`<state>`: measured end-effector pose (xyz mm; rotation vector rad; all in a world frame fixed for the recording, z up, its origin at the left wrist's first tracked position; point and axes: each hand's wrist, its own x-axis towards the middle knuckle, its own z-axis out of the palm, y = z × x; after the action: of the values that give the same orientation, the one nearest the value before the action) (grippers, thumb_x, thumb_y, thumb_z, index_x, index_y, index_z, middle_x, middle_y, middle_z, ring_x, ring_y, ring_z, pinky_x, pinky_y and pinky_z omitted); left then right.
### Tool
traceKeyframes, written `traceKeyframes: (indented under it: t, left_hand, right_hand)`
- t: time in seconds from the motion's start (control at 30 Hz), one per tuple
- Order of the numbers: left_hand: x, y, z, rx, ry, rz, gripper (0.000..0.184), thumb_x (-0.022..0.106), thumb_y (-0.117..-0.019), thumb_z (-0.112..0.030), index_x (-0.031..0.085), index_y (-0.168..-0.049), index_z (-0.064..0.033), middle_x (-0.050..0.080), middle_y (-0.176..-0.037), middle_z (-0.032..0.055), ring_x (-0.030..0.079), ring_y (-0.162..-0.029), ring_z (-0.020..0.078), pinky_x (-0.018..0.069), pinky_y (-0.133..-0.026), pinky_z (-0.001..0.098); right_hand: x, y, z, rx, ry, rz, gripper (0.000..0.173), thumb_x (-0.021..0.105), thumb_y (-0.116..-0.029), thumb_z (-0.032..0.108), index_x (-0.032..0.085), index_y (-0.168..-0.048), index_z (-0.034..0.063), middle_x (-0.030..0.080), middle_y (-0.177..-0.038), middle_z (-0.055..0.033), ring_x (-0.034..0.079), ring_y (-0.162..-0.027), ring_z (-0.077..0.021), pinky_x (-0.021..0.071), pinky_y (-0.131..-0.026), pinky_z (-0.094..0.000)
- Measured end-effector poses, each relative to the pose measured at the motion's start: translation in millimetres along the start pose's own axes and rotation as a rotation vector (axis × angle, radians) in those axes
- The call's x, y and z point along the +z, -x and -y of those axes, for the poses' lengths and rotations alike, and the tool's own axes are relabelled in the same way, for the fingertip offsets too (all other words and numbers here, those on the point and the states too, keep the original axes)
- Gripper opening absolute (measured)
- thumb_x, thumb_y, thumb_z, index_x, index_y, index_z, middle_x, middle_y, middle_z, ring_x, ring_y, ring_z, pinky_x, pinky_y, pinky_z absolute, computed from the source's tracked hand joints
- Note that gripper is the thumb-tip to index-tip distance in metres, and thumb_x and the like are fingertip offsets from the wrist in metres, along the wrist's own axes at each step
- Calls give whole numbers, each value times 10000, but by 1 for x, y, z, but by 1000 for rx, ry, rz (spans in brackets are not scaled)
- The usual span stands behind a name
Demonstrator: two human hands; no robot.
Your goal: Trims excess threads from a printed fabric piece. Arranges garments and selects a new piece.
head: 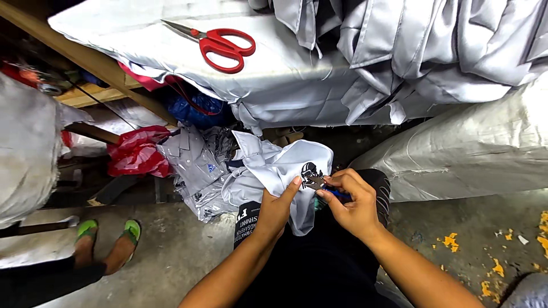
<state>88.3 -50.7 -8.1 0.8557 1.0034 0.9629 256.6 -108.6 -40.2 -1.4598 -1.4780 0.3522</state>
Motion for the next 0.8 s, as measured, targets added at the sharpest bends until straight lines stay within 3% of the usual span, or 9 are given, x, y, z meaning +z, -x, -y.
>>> traceKeyframes:
  t: [0.1,0.23,0.4,0.53,0.6,0.67,0.8]
  left_hand:
    - [0,-1,-1,-3,13,5,170,555,-993,29,565,-1158,-8,720,-940,28,710,-883,88,596,-861,290]
    - [-2,-1,-2,-14,-14,26,152,562,-989,31,575,-1134,-11,719,-928,24,706,-879,81,592,-859,281]
    - [-2,-1,-2,-29,-16,28,144,559,-990,32,578,-1126,-10,720,-919,24,708,-872,85,593,-855,280]
    - [-2,-1,-2,-42,-6,24,144,555,-992,30,583,-1126,-16,721,-918,21,708,-867,80,595,-846,277]
    - [-2,-1,-3,-37,-4,26,154,554,-994,29,580,-1137,-20,722,-936,22,706,-885,80,592,-864,280]
    - [-3,-2,-3,-25,-9,27,157,558,-995,21,583,-1143,-22,721,-943,19,704,-890,79,589,-867,282]
    - [-3,-2,-3,-27,-10,33,166,555,-993,27,577,-1150,-21,719,-935,19,704,-885,80,591,-863,284]
  right_hand:
    - [-1,0,3,16,0,2,244,730,-926,230,746,-954,-12,701,-943,-97,615,-768,-32,498,-657,-142]
    - [-4,-1,0,-60,70,25,221,706,-954,238,766,-934,26,723,-929,-96,675,-826,-103,545,-705,-233]
    - [-5,-4,-4,-94,32,62,200,698,-959,207,762,-906,25,724,-888,-83,672,-816,-93,539,-713,-221]
    - [-10,-5,-3,-91,17,139,225,691,-969,255,760,-950,42,722,-924,-75,659,-802,-88,528,-683,-231]
    - [-14,-5,-1,-53,-40,171,243,706,-958,272,754,-970,34,716,-948,-69,631,-792,-52,511,-679,-194]
    - [-17,-6,0,-18,-67,154,240,719,-947,262,752,-971,25,713,-958,-69,630,-801,-29,513,-682,-163]
    - [-18,-8,0,-32,19,113,237,720,-945,264,757,-968,31,708,-947,-75,628,-774,-52,510,-655,-193]
